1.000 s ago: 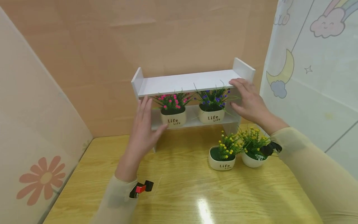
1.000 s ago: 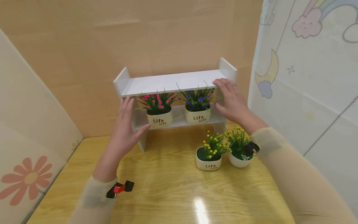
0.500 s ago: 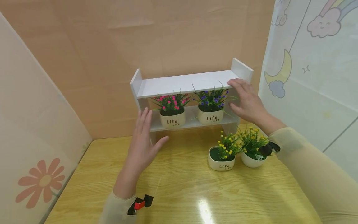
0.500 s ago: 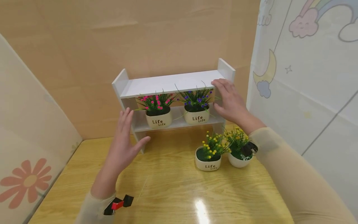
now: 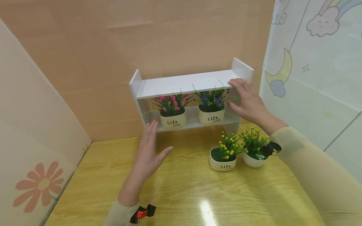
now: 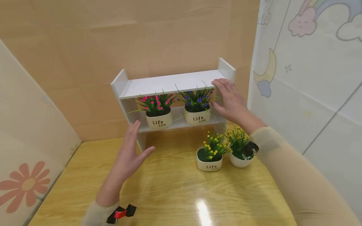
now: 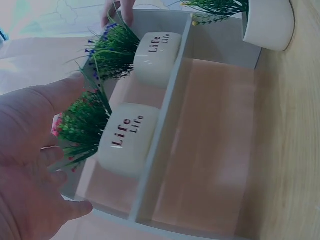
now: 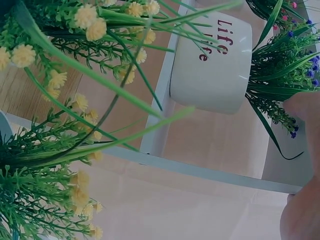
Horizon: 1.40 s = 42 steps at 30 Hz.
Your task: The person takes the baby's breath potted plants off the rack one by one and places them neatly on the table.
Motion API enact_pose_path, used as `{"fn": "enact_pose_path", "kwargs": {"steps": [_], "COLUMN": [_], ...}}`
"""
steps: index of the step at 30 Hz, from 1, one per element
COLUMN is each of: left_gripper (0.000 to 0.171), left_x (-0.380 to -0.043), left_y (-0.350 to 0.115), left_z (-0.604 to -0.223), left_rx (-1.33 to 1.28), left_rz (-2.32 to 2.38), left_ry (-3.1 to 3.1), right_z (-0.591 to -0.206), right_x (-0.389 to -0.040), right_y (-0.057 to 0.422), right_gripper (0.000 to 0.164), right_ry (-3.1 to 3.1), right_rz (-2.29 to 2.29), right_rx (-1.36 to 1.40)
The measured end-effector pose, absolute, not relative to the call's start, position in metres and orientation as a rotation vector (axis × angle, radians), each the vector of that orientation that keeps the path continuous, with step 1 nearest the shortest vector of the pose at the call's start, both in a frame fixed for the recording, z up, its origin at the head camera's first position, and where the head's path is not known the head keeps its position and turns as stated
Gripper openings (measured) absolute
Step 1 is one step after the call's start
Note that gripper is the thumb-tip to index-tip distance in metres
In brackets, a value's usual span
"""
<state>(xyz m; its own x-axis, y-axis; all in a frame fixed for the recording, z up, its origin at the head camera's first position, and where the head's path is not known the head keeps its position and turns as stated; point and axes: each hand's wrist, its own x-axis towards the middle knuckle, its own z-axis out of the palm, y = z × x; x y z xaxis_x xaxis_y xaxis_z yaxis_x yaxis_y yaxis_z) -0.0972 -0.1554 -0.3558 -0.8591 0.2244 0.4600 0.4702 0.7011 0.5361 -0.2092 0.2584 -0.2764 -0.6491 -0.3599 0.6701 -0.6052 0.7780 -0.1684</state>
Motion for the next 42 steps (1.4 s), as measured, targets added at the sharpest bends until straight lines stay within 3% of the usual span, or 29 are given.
{"fn": "enact_pose_path", "kwargs": {"steps": [15, 42], "left_gripper": [0.1, 0.104], "left_x": [-0.125, -0.189], "left_y": [-0.156, -0.136], "left_z": [-0.382, -0.362], "left_rx": [-0.444, -0.321], "left_rz": [-1.14, -1.311], "left_ry": [-2.509, -2.441], "right_z": [-0.279, -0.288], "right_x": [-0.212, -0.217], "right_y": [0.257, 0.257], "right_gripper": [0.078, 0.075], "right_ry": [-2.35, -2.299], "right_rz": [0.51, 0.525], "right_rx": [0.683, 0.668]}}
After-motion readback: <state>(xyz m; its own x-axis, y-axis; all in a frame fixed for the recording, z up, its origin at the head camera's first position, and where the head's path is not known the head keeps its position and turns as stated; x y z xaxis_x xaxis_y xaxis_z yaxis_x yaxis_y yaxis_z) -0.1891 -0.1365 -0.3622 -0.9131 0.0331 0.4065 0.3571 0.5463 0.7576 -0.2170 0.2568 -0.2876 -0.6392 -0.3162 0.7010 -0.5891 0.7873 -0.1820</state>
